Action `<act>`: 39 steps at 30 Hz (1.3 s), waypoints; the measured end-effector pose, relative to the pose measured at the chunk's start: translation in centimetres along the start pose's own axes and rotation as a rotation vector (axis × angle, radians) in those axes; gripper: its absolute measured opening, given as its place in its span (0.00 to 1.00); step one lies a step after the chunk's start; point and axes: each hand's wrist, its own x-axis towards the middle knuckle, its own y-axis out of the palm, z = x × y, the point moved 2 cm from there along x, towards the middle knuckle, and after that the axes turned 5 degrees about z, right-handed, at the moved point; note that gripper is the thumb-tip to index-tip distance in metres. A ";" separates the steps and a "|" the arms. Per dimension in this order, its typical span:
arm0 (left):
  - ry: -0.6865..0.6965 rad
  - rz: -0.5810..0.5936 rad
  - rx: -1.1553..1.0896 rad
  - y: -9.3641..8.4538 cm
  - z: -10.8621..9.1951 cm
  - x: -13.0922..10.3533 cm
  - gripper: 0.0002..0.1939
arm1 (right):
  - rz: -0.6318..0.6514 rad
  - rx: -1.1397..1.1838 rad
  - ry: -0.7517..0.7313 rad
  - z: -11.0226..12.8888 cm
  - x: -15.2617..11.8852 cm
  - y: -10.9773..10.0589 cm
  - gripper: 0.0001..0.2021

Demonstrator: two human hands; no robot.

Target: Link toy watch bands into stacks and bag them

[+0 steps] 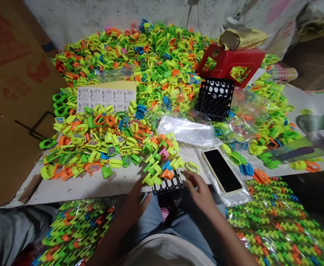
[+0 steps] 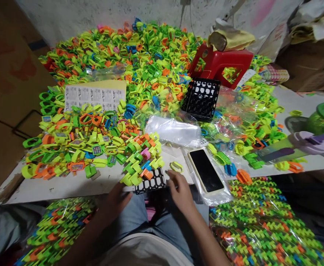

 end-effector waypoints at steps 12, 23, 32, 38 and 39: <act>-0.059 -0.110 0.227 0.0 0.8 3.6 0.06 | 0.097 -0.130 -0.183 2.9 -0.6 2.8 0.12; -0.069 -0.104 0.124 0.1 0.6 4.0 0.08 | 0.179 -0.114 -0.248 4.8 1.1 4.9 0.12; -0.144 -0.046 -0.011 1.4 1.2 4.3 0.07 | 0.251 -0.251 -0.188 4.7 2.2 5.2 0.10; -0.206 -0.075 0.108 2.6 1.2 4.8 0.04 | 0.399 -0.493 -0.126 6.5 2.0 3.7 0.09; -0.209 -0.069 0.128 2.7 1.1 4.9 0.04 | 0.405 -0.539 -0.124 7.3 1.6 3.0 0.09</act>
